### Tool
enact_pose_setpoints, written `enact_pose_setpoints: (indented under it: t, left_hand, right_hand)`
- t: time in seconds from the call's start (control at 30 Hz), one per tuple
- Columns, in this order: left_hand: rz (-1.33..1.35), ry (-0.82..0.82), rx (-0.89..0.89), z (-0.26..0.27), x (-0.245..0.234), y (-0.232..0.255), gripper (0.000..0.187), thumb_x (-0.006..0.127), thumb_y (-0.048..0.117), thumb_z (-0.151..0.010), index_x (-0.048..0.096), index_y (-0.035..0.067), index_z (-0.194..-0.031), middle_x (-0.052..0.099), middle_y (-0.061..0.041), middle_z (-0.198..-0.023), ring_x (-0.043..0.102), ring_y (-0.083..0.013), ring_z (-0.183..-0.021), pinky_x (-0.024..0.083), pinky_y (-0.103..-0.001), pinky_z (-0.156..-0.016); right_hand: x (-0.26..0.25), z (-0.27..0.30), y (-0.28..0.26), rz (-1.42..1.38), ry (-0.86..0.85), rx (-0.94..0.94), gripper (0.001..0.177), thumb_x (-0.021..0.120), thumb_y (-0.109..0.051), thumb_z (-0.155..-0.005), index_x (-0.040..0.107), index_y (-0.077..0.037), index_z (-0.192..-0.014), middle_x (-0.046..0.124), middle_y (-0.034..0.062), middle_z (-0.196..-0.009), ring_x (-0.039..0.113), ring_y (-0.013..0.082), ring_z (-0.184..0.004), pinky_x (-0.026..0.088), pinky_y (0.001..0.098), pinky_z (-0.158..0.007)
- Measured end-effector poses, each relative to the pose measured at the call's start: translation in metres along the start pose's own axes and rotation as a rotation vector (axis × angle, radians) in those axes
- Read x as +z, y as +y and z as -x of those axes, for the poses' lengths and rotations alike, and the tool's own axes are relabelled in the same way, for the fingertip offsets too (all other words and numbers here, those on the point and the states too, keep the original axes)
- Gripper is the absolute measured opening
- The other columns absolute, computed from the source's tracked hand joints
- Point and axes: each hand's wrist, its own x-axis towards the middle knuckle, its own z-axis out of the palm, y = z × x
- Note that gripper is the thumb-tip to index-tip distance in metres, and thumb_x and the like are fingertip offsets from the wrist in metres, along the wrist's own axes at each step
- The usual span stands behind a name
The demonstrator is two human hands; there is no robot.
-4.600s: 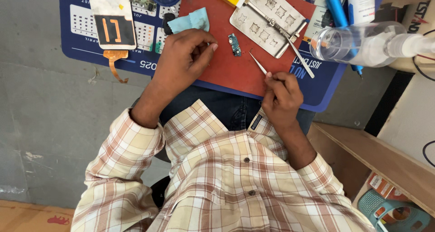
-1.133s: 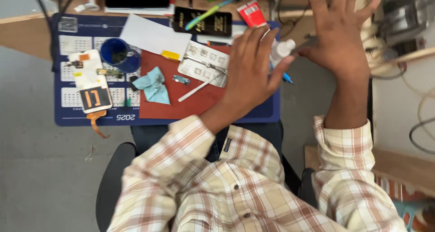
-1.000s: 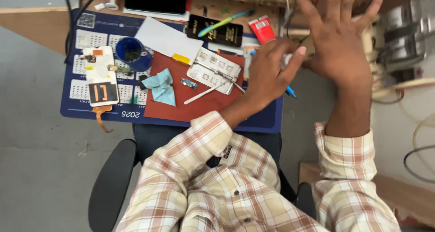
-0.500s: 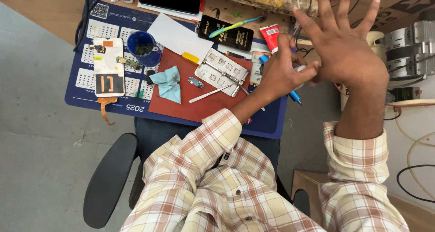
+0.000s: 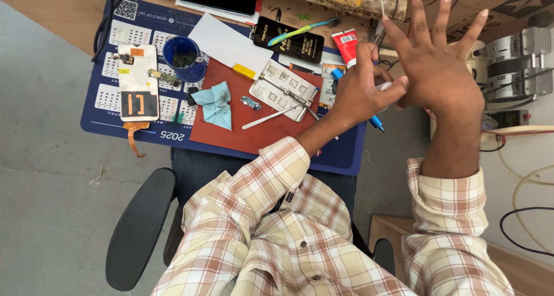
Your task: The person cleans a small electronic component with a cloth, then uses a hot air gun and tweezers to heat and adjust the component on a workbench. They wipe the component again and handle a small piece with tweezers.
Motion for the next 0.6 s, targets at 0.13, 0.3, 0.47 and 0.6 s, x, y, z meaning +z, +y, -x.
enact_pose_setpoints:
  t: [0.13,0.3,0.47,0.6]
  left_hand:
    - [0.013,-0.009,-0.008,-0.001,-0.002,0.001,0.065,0.077,0.034,-0.082,0.029,0.006,-0.114,0.071,-0.006,-0.071,0.073,-0.0213,-0.064,0.056,-0.033,-0.064]
    - [0.010,-0.020,-0.026,0.000,0.001,0.001,0.062,0.075,0.032,-0.082,0.028,0.006,-0.113,0.071,-0.006,-0.067,0.071,-0.0229,-0.060,0.055,-0.034,-0.065]
    - [-0.028,0.007,0.001,0.000,0.002,-0.002,0.063,0.076,0.032,-0.084,0.028,0.007,-0.116,0.073,-0.007,-0.071,0.073,-0.0243,-0.065,0.056,-0.035,-0.067]
    - [-0.026,0.032,0.020,0.001,0.004,-0.010,0.066,0.077,0.035,-0.086,0.028,0.006,-0.120,0.072,-0.008,-0.073,0.075,-0.0241,-0.068,0.057,-0.035,-0.068]
  right_hand:
    - [-0.005,0.006,-0.001,-0.001,0.005,-0.001,0.124,0.076,-0.022,-0.047,0.031,-0.026,-0.162,0.009,0.0209,-0.174,-0.004,0.0492,-0.158,-0.013,0.0897,-0.101]
    - [-0.014,0.006,-0.005,0.000,-0.026,0.017,0.136,0.084,-0.025,-0.039,0.029,-0.026,-0.163,0.008,0.0223,-0.173,-0.005,0.0504,-0.157,-0.012,0.0898,-0.101]
    - [-0.024,0.007,-0.011,-0.006,0.030,-0.004,0.122,0.082,-0.019,-0.055,0.029,-0.024,-0.165,0.011,0.0235,-0.174,0.000,0.0515,-0.158,-0.009,0.0890,-0.104]
    - [-0.023,0.007,-0.005,-0.034,0.031,-0.001,0.129,0.089,-0.025,-0.057,0.025,-0.022,-0.169,0.020,0.0241,-0.173,0.011,0.0487,-0.160,-0.004,0.0859,-0.109]
